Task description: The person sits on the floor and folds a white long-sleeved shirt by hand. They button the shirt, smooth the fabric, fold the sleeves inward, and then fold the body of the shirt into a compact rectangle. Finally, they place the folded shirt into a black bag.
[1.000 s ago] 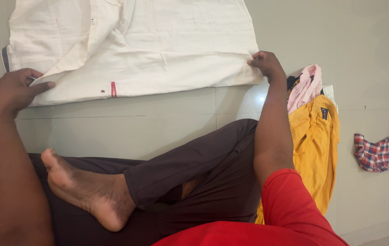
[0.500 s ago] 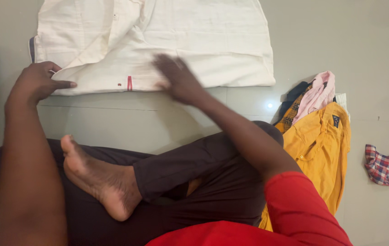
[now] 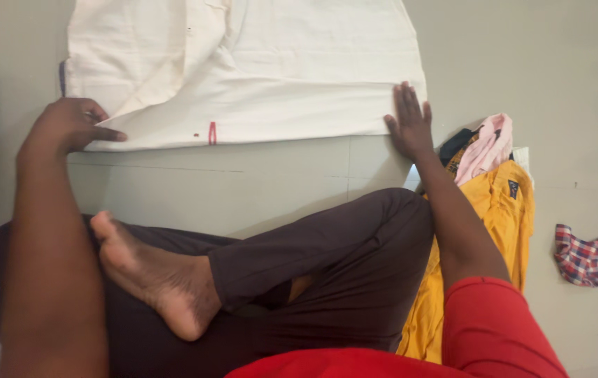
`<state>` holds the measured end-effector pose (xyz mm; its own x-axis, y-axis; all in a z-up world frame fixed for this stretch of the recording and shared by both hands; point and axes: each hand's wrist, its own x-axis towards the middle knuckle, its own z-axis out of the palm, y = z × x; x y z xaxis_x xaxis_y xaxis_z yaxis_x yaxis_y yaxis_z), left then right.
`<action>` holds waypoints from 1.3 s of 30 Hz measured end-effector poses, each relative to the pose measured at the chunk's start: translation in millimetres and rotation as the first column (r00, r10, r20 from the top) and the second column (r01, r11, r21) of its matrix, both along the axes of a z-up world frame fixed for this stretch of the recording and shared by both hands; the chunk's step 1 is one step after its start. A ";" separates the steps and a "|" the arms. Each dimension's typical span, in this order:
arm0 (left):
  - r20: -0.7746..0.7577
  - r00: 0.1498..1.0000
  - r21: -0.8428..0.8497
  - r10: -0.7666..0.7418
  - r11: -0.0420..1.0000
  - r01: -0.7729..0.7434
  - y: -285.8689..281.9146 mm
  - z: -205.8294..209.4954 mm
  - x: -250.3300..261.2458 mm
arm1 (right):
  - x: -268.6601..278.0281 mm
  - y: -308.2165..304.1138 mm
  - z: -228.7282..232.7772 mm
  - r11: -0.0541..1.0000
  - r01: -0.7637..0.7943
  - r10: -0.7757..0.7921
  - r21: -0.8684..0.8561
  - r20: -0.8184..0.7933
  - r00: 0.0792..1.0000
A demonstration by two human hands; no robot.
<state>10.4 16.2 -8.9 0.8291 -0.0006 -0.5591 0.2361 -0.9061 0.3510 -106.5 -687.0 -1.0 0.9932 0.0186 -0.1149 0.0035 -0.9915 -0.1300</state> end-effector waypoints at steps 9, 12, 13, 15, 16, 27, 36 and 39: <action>-0.022 1.000 0.000 -0.021 1.000 0.021 16.2 -0.8 -5.5 | -8.4 -54.8 -32.5 0.967 0.156 -0.226 0.203 0.387 0.894; -0.075 0.995 -0.084 -0.070 0.994 0.063 31.0 -7.5 -2.1 | -17.4 -70.8 -32.4 0.915 0.195 -0.331 0.352 0.384 0.862; -0.079 0.994 -0.058 -0.071 0.996 0.066 34.0 -10.9 -1.9 | -15.4 -75.2 -31.2 0.910 0.197 -0.340 0.365 0.383 0.859; -0.082 0.994 -0.009 -0.074 0.997 0.074 41.1 -18.0 -0.8 | -21.4 -81.7 -26.9 0.891 0.209 -0.377 0.402 0.399 0.836; -0.082 0.994 -0.012 -0.075 0.997 0.074 43.7 -22.6 -1.5 | -22.5 -83.6 -23.4 0.878 0.216 -0.403 0.428 0.417 0.815; -0.132 0.991 -0.051 -0.015 0.999 0.008 67.7 -56.1 1.4 | -32.3 -53.9 26.5 0.681 0.547 -0.591 0.487 -0.077 0.803; -0.093 0.995 0.013 -0.039 0.999 0.041 75.6 -59.4 -1.1 | -40.6 -79.2 -3.4 0.648 0.528 -0.536 0.550 -0.163 0.828; -0.032 0.993 0.016 -0.112 0.994 0.113 75.0 -61.8 -2.9 | -39.2 -84.2 -11.0 0.601 0.542 -0.539 0.588 -0.202 0.818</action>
<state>7.4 91.2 -70.7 0.8068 -0.0828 -0.5849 0.1428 -0.9334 0.3292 -145.7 -771.2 -12.0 0.8444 -0.4567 -0.2800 -0.5089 -0.5210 -0.6852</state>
